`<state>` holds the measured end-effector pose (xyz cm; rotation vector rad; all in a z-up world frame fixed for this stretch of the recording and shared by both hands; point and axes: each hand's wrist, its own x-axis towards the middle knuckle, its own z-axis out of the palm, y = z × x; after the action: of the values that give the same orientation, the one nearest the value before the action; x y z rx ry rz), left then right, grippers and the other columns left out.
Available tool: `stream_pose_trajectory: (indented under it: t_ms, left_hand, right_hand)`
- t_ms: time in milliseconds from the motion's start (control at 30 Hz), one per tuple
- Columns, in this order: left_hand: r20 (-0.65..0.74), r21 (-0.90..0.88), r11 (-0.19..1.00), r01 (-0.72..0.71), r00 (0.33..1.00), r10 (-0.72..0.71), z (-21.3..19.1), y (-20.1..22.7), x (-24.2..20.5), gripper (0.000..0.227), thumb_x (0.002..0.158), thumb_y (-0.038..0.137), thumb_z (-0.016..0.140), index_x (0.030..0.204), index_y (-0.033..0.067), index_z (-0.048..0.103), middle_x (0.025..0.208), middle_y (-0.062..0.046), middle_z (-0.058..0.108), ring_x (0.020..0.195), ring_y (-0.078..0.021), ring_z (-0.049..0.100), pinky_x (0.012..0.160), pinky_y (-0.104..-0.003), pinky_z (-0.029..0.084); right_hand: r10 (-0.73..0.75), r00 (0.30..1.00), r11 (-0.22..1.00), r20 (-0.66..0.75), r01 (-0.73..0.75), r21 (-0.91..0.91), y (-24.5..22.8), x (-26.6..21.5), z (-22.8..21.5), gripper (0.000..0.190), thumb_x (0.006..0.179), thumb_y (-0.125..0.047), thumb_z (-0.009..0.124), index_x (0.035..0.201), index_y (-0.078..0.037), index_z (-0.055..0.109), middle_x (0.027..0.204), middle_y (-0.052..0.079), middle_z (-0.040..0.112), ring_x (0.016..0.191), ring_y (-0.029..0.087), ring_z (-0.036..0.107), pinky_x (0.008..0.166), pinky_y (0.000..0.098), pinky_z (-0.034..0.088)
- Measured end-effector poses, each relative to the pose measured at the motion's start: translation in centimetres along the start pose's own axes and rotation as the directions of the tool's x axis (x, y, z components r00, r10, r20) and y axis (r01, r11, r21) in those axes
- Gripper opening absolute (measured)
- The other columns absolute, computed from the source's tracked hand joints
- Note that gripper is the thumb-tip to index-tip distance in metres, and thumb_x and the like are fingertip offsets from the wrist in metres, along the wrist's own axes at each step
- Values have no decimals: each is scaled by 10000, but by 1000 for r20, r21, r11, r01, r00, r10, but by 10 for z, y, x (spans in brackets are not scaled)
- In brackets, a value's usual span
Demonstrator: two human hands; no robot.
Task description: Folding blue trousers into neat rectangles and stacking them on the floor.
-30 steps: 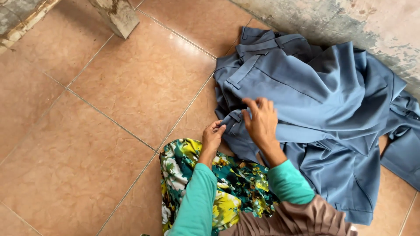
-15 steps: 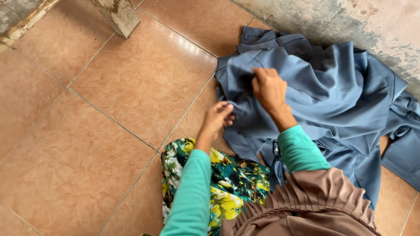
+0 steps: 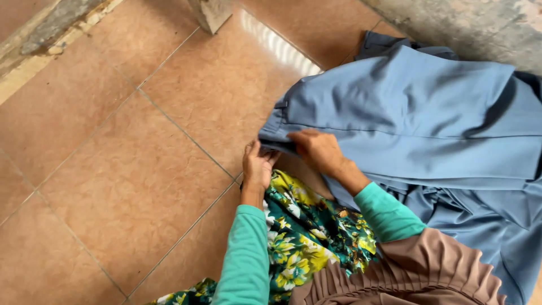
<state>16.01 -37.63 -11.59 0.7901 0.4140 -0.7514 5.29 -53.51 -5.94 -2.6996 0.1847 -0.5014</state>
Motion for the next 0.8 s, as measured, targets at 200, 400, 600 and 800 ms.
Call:
stream_pose_trajectory:
  t_ms: [200,400,600,800]
  left_hand:
    - [-103,256,960,-116,984,147,-43,-40,54,399,911,18,709,1154,157,424,1233,-174,441,1101,-357,555,990,-621,523]
    - [-24,63,984,-164,986,166,-17,-16,18,431,957,-49,580,1300,170,435,1434,-302,395,1232,-408,574,1055,-598,492]
    - [-77,66,988,-139,987,144,13,-2,-7,487,1053,25,411,1479,260,428,1358,-226,471,1242,-360,523,1082,-684,415]
    - [-79,127,976,-175,979,186,14,6,-4,430,1099,108,365,1487,259,473,1331,-186,507,1228,-349,543,1066,-623,459]
  right_hand:
    - [164,934,984,-318,-179,-17,41,42,-56,318,879,-144,726,1182,-239,719,1020,34,730,966,297,720,766,451,579]
    - [-81,900,996,-427,62,-58,-5,19,-26,234,913,-65,626,1073,-180,752,915,43,651,869,282,674,730,378,556]
    - [222,969,962,105,-200,-183,-31,-50,34,571,898,-534,638,1432,-346,558,1368,44,580,1287,287,533,906,478,485]
    - [554,778,821,296,-451,-351,-32,-49,15,784,955,-453,609,1637,-336,239,1717,117,186,1573,381,115,1094,751,213]
